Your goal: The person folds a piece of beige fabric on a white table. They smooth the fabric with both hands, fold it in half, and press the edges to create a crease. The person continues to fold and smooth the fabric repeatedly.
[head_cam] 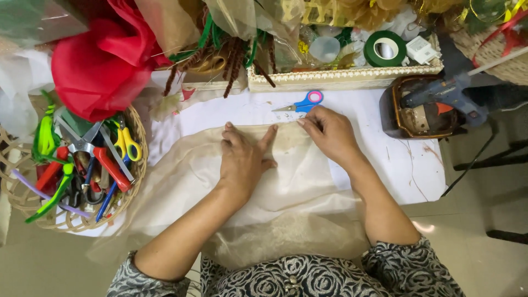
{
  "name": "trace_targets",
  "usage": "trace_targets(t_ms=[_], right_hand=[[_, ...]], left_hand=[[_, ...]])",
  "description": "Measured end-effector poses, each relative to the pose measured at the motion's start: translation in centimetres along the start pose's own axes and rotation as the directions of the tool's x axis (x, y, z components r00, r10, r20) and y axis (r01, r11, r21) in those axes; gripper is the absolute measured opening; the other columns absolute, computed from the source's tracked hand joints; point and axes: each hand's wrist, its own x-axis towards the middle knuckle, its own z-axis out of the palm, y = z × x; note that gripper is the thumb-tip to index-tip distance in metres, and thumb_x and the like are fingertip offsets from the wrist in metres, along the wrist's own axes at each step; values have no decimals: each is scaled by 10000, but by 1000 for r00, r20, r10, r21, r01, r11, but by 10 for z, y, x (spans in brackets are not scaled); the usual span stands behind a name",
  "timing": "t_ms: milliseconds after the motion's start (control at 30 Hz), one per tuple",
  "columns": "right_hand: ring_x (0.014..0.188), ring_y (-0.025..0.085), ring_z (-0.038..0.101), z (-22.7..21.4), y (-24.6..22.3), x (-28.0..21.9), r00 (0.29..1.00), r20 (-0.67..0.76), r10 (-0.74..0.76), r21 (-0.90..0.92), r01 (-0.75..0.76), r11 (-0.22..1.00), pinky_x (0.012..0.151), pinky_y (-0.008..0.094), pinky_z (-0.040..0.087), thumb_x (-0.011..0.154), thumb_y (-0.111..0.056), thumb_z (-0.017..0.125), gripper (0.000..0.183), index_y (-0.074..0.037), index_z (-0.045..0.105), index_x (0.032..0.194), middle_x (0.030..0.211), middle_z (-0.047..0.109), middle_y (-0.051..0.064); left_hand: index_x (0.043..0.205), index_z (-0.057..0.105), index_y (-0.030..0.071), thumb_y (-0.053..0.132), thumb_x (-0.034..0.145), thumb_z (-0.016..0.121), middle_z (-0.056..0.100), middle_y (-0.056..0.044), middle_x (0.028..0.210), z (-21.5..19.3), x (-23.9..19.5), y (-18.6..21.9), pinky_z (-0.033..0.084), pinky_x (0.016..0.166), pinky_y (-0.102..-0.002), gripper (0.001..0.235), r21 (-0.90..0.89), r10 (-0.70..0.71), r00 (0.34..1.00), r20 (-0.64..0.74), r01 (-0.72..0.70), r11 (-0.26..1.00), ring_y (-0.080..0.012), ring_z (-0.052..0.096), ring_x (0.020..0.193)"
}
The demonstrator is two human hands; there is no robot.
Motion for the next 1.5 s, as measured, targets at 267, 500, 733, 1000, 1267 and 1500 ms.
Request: trace_targets(t_ms=[267,500,733,1000,1267,1500], right_hand=[[731,261,694,7,24,0,998,9,60,-7,-60,998,691,403,556,893,-182,729,124,-170,703,1014,742,692,58],[851,339,729,-8,5,-7,999,-15,32,-8,-32,999,751,447,569,920,-141,711,84,-112,726,997,860,742,134],[858,354,720,-3,19,-2,999,1,37,-28,-37,999,773,459,563,996,-161,623,111,-123,725,1018,849,746,130],[941,243,653,-4,2,-16,926,-233,-296,-339,207,918,852,367,532,927,-112,709,143,-164,702,1060,963,665,17],[1463,301,387,41,-24,-41,912,128,-390,-509,398,763,1184,484,258,991,-389,586,613,-81,465,1507,1558,466,151],[1520,287,298,22,2,-49,950,143,-279,-565,310,765,1200,544,206,1021,-518,476,705,-86,378,1569,1633,367,131]], left_hand=[[1624,63,467,724,861,572,475,-517,1328,5,9,6,486,1013,-556,952,29,-13,1000,13,13,1000,-599,519,1255],[1622,99,467,721,844,601,477,-529,1310,5,13,5,522,940,-563,960,44,1,1000,30,-3,999,-615,530,1231],[1623,59,474,714,830,631,466,-549,1296,-1,13,5,527,956,-535,1006,33,2,999,47,-4,999,-608,545,1221],[1618,80,471,696,792,693,498,-550,1243,2,21,8,575,900,-510,1053,35,-4,999,37,3,999,-595,612,1134],[1620,134,452,723,767,712,501,-562,1224,2,22,9,557,914,-552,1065,63,-4,999,47,1,998,-613,591,1152],[1626,79,453,726,782,684,518,-538,1235,-9,17,7,566,916,-512,1074,82,1,999,43,-4,997,-571,622,1138]])
